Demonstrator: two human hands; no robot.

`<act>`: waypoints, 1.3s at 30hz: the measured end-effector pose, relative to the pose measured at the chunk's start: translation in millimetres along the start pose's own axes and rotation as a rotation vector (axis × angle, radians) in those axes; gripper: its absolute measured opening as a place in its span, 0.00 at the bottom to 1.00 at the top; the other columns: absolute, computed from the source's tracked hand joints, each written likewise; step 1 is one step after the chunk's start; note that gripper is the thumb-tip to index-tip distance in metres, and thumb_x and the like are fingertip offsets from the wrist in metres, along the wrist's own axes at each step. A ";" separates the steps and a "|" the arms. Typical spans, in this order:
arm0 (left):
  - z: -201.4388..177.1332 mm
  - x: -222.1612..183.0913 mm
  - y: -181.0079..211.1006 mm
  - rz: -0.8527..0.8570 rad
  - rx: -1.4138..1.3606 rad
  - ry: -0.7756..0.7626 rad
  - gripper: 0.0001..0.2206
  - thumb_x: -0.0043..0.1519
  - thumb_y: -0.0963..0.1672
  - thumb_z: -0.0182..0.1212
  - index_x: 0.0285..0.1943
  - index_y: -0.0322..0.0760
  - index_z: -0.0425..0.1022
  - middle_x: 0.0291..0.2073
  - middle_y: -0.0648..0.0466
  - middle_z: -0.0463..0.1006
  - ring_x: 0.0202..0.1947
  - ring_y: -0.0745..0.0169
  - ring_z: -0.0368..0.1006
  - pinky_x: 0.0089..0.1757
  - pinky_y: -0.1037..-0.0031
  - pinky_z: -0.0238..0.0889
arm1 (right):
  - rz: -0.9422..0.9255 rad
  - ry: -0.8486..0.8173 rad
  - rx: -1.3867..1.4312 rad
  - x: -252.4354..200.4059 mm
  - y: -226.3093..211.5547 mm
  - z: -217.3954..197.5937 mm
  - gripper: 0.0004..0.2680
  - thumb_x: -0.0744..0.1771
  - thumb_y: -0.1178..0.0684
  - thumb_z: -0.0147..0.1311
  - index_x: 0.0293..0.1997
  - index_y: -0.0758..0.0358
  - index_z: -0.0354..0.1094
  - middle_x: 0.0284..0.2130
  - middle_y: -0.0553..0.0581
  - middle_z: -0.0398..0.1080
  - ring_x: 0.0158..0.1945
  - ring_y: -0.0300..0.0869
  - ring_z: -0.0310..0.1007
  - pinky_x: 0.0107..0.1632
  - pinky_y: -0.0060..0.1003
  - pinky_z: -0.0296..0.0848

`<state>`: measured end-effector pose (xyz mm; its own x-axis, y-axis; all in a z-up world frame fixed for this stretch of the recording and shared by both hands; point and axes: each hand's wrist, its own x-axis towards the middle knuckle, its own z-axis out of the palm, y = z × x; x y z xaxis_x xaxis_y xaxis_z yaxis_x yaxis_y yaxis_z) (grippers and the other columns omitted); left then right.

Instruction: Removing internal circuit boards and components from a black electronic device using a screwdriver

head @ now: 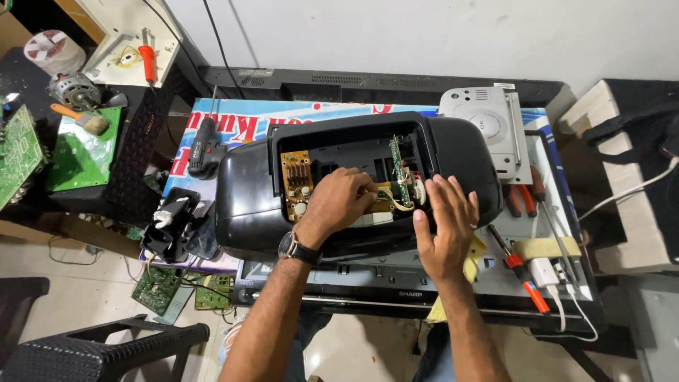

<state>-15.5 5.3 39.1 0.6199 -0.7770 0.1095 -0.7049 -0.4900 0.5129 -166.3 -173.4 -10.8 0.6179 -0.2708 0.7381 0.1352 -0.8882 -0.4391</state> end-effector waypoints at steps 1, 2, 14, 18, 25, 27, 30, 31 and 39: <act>-1.6 -0.8 2.0 0.006 -0.004 0.000 0.08 0.65 0.46 0.61 0.39 0.37 0.79 0.28 0.49 0.73 0.35 0.45 0.74 0.38 0.58 0.72 | -0.025 -0.023 -0.049 0.1 1.1 -0.4 0.14 0.72 0.46 0.48 0.64 0.55 0.70 0.67 0.56 0.65 0.73 0.52 0.58 0.75 0.50 0.36; -0.3 -0.2 1.2 0.001 0.001 0.000 0.08 0.65 0.46 0.61 0.39 0.37 0.79 0.28 0.49 0.73 0.35 0.45 0.74 0.38 0.58 0.72 | -0.023 -0.022 -0.043 0.0 1.9 -0.1 0.14 0.72 0.46 0.48 0.64 0.55 0.70 0.67 0.56 0.65 0.73 0.52 0.58 0.75 0.50 0.36; 1.6 0.8 9.3 -0.024 -0.008 0.027 0.07 0.63 0.46 0.63 0.37 0.39 0.80 0.27 0.47 0.74 0.34 0.43 0.74 0.37 0.57 0.71 | 0.001 -0.036 -0.018 -0.8 10.0 -0.2 0.13 0.72 0.45 0.47 0.62 0.54 0.71 0.67 0.57 0.65 0.74 0.55 0.57 0.74 0.57 0.37; -2.0 0.2 14.4 -0.022 -0.018 0.041 0.07 0.63 0.46 0.64 0.36 0.39 0.79 0.28 0.48 0.74 0.35 0.43 0.75 0.38 0.57 0.71 | 0.048 0.003 0.062 -0.5 6.7 -0.2 0.09 0.70 0.48 0.53 0.55 0.54 0.72 0.65 0.57 0.67 0.72 0.55 0.61 0.74 0.55 0.38; 10.5 1.5 -1.9 -0.006 0.001 0.065 0.07 0.62 0.47 0.65 0.37 0.40 0.79 0.29 0.49 0.75 0.35 0.44 0.75 0.39 0.57 0.71 | 0.075 0.003 0.087 17.4 3.5 -12.6 0.04 0.70 0.52 0.56 0.48 0.54 0.76 0.55 0.52 0.74 0.64 0.48 0.70 0.70 0.48 0.52; 13.6 2.2 -6.0 -0.006 0.020 0.077 0.07 0.62 0.47 0.65 0.38 0.41 0.80 0.29 0.50 0.75 0.36 0.44 0.76 0.39 0.57 0.71 | 0.038 -0.032 -0.043 36.9 13.0 -12.8 0.04 0.70 0.52 0.57 0.46 0.50 0.77 0.50 0.48 0.75 0.57 0.44 0.71 0.64 0.45 0.55; 19.1 1.9 -12.1 -0.004 0.044 0.091 0.07 0.61 0.48 0.65 0.39 0.43 0.80 0.29 0.51 0.75 0.38 0.44 0.76 0.39 0.57 0.71 | -0.031 -0.139 -0.238 61.8 42.1 3.9 0.04 0.67 0.49 0.60 0.43 0.40 0.79 0.45 0.41 0.74 0.51 0.40 0.71 0.57 0.41 0.63; 21.0 2.2 -13.8 0.000 0.051 0.094 0.07 0.60 0.48 0.64 0.39 0.43 0.80 0.29 0.51 0.75 0.38 0.45 0.76 0.39 0.57 0.71 | -0.064 -0.211 -0.304 69.7 54.6 11.9 0.06 0.64 0.48 0.61 0.41 0.34 0.79 0.45 0.37 0.73 0.51 0.39 0.71 0.56 0.41 0.67; 14.3 -5.6 -9.5 -0.004 0.044 0.135 0.08 0.60 0.49 0.63 0.40 0.44 0.81 0.30 0.52 0.76 0.39 0.45 0.77 0.39 0.57 0.72 | -0.037 -0.402 -0.362 79.1 35.3 31.5 0.09 0.65 0.49 0.55 0.47 0.38 0.79 0.60 0.41 0.72 0.68 0.45 0.65 0.68 0.57 0.57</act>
<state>-17.1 8.6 21.4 0.6614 -0.7164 0.2222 -0.7147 -0.5121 0.4764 -88.2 -214.5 15.9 0.8751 -0.1370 0.4641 -0.0696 -0.9848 -0.1594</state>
